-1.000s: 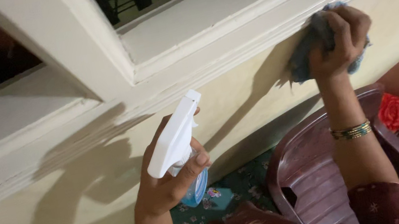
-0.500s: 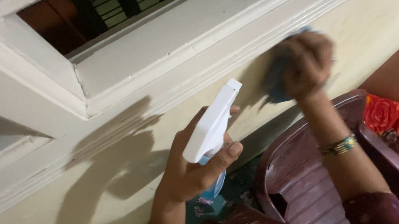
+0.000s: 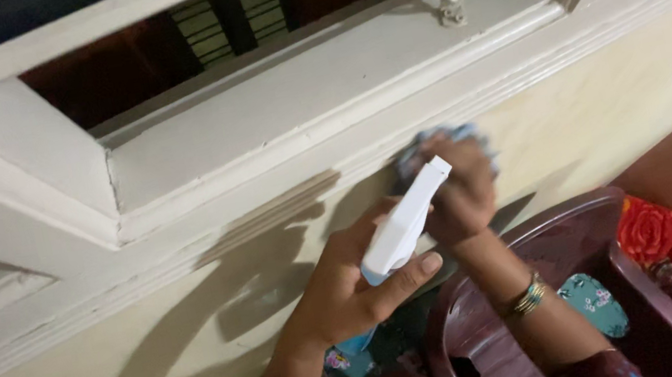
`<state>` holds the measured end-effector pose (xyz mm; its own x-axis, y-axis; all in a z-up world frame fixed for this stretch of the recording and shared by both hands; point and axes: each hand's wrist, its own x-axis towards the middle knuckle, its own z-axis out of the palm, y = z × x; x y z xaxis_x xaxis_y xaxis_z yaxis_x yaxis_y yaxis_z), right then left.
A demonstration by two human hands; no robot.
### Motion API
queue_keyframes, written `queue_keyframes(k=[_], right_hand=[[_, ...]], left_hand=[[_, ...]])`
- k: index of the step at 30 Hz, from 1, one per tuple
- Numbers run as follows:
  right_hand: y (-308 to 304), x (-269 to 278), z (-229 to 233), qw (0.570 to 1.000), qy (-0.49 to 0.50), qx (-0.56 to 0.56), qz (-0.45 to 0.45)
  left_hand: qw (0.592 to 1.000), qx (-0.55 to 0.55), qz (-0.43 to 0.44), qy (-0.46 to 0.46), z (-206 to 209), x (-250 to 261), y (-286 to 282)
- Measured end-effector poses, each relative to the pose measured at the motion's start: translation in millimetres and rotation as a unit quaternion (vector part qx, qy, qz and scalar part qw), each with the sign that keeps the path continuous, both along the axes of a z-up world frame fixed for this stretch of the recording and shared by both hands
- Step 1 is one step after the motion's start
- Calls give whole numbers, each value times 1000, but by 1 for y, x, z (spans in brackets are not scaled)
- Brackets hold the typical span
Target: The person cleans a window frame and grills using a spray bottle of blue liquid and a blue cloth, wiping both the internal frame and the horizontal bars.
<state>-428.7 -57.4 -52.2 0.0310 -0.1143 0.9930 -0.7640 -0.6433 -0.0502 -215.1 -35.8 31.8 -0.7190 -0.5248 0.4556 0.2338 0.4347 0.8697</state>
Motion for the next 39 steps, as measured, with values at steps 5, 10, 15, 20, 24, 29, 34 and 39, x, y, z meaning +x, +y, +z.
queue_keyframes(k=[5, 10, 15, 20, 24, 29, 34, 39], right_hand=[[3, -38, 8, 986, 73, -34, -148], [14, -103, 7, 968, 0, -1, -252], [21, -79, -2, 972, -105, 9, -211], [31, -100, 3, 972, -114, 31, -205], [19, -93, 4, 970, -144, -4, -195], [10, -17, -9, 992, 22, -33, -123], [13, -61, -1, 985, 71, -10, -155], [41, -125, 13, 965, -49, 88, -240]], left_hand=[[995, 86, 0, -53, -1, -15, -3], [998, 27, 14, -57, -12, -25, -4], [996, 76, -18, -51, -12, -58, -12], [996, 44, 21, -79, -7, -76, -8], [995, 61, 20, -71, -5, -61, 1], [997, -37, 65, 12, -5, -36, 20], [995, 65, 79, 10, 2, -9, 16], [991, 50, 120, 18, 5, 18, 18]])
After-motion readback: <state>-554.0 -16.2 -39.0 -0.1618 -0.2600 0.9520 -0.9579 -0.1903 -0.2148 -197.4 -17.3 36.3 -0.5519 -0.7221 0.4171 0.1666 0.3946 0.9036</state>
